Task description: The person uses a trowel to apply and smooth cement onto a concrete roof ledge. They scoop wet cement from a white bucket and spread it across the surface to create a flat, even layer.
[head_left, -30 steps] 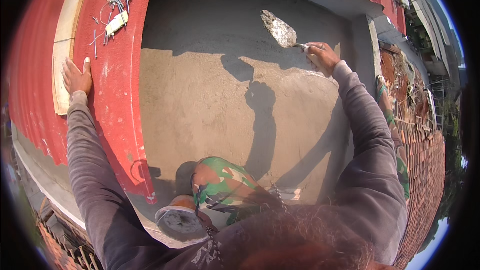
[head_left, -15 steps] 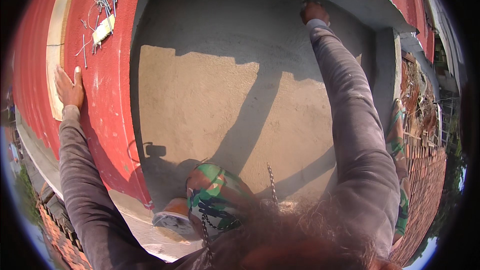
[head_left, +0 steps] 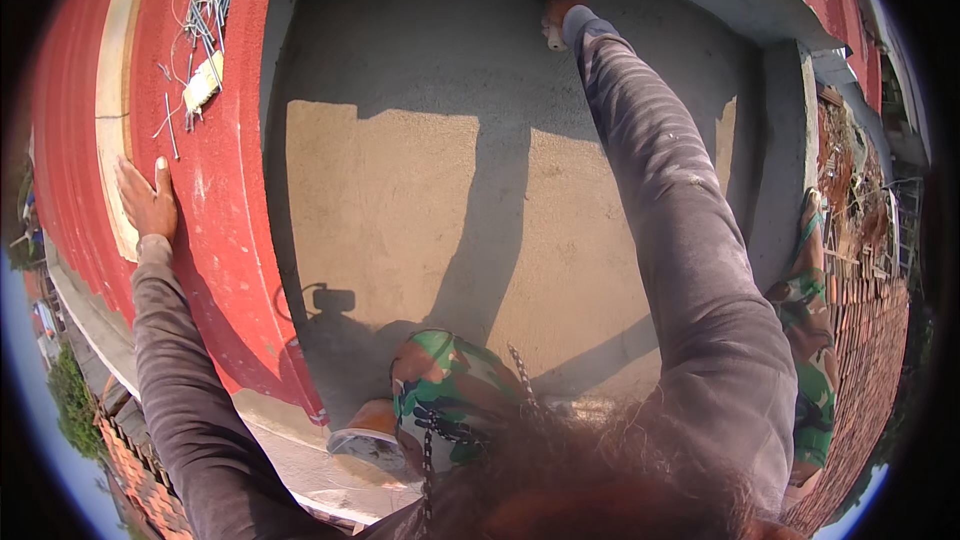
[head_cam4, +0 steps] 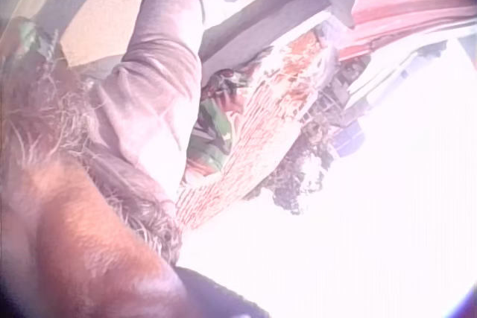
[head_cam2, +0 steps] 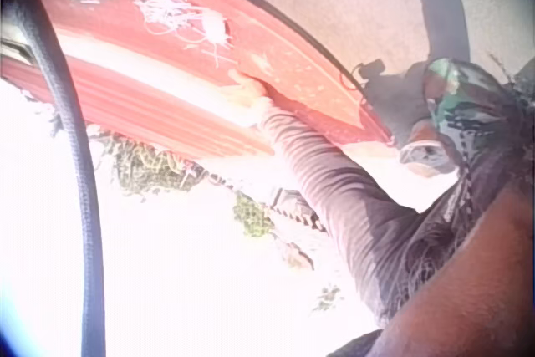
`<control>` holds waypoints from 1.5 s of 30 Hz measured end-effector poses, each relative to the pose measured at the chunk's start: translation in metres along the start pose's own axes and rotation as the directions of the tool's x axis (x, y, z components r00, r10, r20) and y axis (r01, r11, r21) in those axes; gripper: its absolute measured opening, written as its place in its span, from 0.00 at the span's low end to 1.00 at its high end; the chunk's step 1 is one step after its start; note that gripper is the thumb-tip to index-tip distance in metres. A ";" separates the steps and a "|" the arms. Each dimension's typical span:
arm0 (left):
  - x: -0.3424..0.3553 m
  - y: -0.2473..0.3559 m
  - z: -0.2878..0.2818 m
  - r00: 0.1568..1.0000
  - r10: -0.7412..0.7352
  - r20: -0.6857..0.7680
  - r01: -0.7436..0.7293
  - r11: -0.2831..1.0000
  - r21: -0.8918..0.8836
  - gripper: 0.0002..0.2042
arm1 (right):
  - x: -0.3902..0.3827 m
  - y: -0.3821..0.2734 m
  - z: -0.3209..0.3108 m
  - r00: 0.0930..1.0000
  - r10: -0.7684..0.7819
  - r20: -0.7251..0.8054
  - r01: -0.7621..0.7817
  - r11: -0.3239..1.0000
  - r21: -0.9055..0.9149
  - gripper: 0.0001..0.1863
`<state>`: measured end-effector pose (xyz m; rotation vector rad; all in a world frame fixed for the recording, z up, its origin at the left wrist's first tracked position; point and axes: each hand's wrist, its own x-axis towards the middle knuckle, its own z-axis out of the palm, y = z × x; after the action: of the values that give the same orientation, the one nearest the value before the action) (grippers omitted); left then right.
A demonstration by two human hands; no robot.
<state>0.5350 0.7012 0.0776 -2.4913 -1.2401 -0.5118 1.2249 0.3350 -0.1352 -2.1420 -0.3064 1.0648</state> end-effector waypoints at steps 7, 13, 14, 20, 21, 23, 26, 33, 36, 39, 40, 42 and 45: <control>-0.007 -0.025 -0.025 1.000 -0.017 0.017 0.016 0.998 0.064 0.44 | -0.021 -0.030 0.032 0.963 -0.239 -0.125 0.063 0.652 -0.756 0.21; -0.003 0.001 0.001 1.000 -0.009 0.008 0.009 1.000 -0.019 0.44 | 0.043 0.049 -0.145 0.992 -0.044 0.121 0.110 -0.199 -0.974 0.26; -0.003 0.006 0.015 1.000 -0.007 -0.009 0.007 0.999 -0.054 0.44 | 0.036 0.050 -0.177 0.999 -0.007 0.046 0.046 -0.084 -0.995 0.25; -0.005 -0.012 -0.013 0.999 -0.037 0.013 0.037 0.999 0.023 0.44 | 0.000 0.021 -0.066 0.986 0.167 0.024 -0.169 0.981 0.095 0.15; -0.002 -0.003 0.000 0.999 -0.033 0.006 0.033 0.999 -0.014 0.44 | 0.003 0.007 -0.069 0.976 0.103 0.192 -0.106 0.994 0.007 0.17; -0.001 -0.004 0.000 1.000 -0.026 0.012 0.027 1.000 -0.005 0.44 | -0.007 -0.028 0.002 0.987 0.154 0.041 -0.159 0.944 0.288 0.17; 0.000 -0.010 -0.007 1.000 -0.020 0.003 0.020 1.000 -0.011 0.44 | -0.041 -0.066 0.054 0.992 0.113 -0.049 -0.109 0.990 0.085 0.14; -0.005 -0.003 -0.008 0.998 -0.066 0.021 0.066 0.998 0.004 0.45 | -0.059 -0.001 -0.067 0.948 0.026 -0.318 -0.137 0.934 -0.330 0.16; -0.006 -0.004 -0.010 0.997 -0.075 0.026 0.074 0.997 0.004 0.45 | -0.065 0.023 -0.095 0.910 0.223 -0.349 -0.203 0.975 0.093 0.17; -0.007 -0.007 -0.009 0.997 -0.069 0.028 0.069 0.998 0.011 0.45 | -0.046 0.005 -0.061 0.915 0.328 -0.234 -0.176 0.847 0.501 0.19; -0.006 -0.009 -0.009 0.998 -0.056 0.016 0.056 0.998 0.012 0.45 | -0.037 -0.011 -0.036 0.927 0.329 -0.180 -0.173 0.802 0.572 0.20; -0.001 -0.011 -0.003 1.000 -0.030 -0.007 0.030 1.000 -0.001 0.45 | -0.014 -0.037 0.005 0.948 0.302 -0.101 -0.194 0.798 0.571 0.21; -0.004 0.000 -0.010 0.997 -0.061 0.038 0.061 0.998 0.005 0.45 | -0.002 -0.068 0.064 0.972 0.233 -0.013 -0.200 0.863 0.465 0.20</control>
<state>0.5310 0.6943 0.0848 -2.4776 -1.3334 -0.4785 1.1809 0.4142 -0.1126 -1.7981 0.2146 1.0587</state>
